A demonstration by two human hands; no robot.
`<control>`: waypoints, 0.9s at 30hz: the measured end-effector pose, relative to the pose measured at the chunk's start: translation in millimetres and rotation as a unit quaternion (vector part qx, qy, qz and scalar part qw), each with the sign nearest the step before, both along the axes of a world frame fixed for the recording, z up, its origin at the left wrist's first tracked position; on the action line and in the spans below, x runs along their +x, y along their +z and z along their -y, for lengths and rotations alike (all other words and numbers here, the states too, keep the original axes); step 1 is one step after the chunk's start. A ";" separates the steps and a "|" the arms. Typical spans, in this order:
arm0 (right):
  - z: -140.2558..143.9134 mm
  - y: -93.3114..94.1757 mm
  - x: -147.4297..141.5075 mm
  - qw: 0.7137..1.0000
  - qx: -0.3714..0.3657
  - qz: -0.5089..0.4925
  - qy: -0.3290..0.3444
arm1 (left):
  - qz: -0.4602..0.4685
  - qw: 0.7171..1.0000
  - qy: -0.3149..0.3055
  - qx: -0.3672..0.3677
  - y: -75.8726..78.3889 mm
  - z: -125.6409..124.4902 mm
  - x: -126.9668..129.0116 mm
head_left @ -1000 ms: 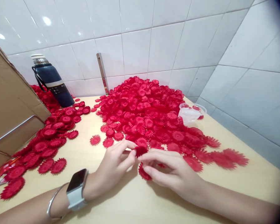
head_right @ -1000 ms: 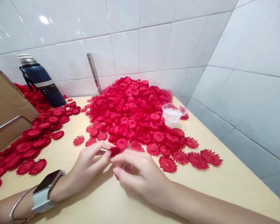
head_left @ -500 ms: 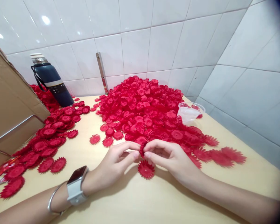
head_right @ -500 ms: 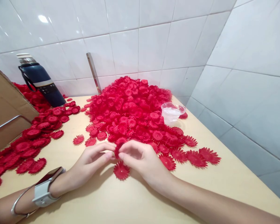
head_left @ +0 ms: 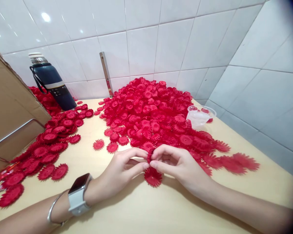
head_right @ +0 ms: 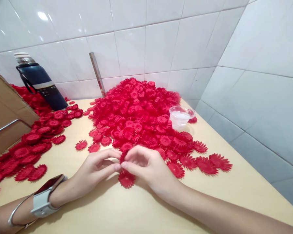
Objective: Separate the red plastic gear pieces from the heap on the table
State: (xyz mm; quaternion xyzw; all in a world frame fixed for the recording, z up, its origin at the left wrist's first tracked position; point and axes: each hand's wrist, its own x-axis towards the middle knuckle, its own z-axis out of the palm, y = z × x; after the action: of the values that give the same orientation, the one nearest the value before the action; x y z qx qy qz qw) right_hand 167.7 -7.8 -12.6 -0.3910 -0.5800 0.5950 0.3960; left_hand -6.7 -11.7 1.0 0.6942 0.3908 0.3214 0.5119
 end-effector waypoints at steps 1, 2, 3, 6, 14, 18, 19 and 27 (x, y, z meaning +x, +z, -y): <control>0.2 0.3 0.1 1.000 0.003 0.003 -0.002 | 0.000 1.000 0.003 -0.001 -0.1 -0.2 0.1; 0.6 0.6 0.4 1.000 0.007 0.008 -0.003 | 0.000 1.000 0.004 -0.003 -0.2 -0.3 0.1; 1.0 1.0 0.6 1.000 0.011 0.012 -0.003 | 0.002 1.000 0.004 -0.008 -0.2 -0.4 0.1; 2.8 2.3 0.8 0.999 0.025 0.021 0.010 | 0.012 1.000 0.000 -0.023 0.3 -0.3 0.3; 4.1 1.7 -0.9 0.997 0.039 0.048 0.042 | -0.003 1.000 -0.011 0.007 1.2 1.9 1.2; 4.1 1.2 0.0 0.996 0.033 0.063 0.045 | -0.023 0.999 0.004 0.035 0.2 2.0 0.5; 4.3 1.4 0.1 0.996 0.030 0.063 0.052 | -0.029 0.999 0.007 0.034 0.2 2.0 0.1; 0.9 0.1 2.4 0.999 -0.006 0.033 0.042 | -0.066 0.989 0.119 0.063 -5.6 -1.6 -2.8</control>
State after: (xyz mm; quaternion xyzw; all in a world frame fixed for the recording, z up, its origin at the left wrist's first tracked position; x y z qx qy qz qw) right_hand 170.2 -8.8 -12.5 -0.3878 -0.6056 0.6011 0.3486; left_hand -9.5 -10.1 -4.6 0.6931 0.4830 0.3571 0.3984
